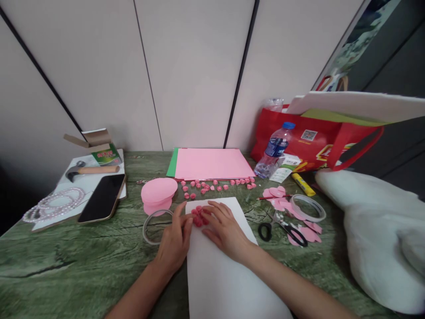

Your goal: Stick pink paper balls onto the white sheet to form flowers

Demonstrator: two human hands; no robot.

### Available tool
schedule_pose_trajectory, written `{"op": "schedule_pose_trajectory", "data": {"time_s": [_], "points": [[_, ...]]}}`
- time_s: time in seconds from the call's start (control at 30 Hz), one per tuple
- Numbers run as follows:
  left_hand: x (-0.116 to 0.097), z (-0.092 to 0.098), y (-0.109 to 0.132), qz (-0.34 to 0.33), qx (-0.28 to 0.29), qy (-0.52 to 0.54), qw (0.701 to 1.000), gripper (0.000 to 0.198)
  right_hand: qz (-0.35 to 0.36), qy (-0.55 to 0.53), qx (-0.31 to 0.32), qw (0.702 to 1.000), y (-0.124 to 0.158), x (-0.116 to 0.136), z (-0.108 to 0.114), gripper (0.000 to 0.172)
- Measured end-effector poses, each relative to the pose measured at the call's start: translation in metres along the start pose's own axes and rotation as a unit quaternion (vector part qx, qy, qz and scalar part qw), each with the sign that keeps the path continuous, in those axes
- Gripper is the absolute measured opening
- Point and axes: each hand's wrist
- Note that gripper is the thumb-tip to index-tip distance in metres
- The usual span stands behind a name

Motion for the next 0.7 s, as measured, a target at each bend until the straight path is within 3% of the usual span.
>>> {"op": "schedule_pose_trajectory", "data": {"time_s": [0.2, 0.53, 0.7], "points": [[0.0003, -0.0002, -0.0009, -0.026, 0.016, -0.016, 0.999, 0.04, -0.007, 0.013, 0.001, 1.0, -0.0013, 0.0007, 0.0002, 0.036], [0.0024, 0.0001, -0.0002, 0.038, 0.005, 0.012, 0.999, 0.044, -0.018, -0.003, 0.003, 1.0, -0.0023, 0.0019, 0.0021, 0.043], [-0.0006, 0.0009, -0.0016, 0.047, 0.017, 0.013, 0.999, 0.044, -0.018, -0.006, 0.009, 1.0, -0.0021, 0.003, 0.0027, 0.033]]}}
Point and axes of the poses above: each hand's wrist, its own y-axis away from the middle knuckle, its own z-axis out of the back of the hand, x = y × z, and after that the axes turned 9 degrees about x, right-handed
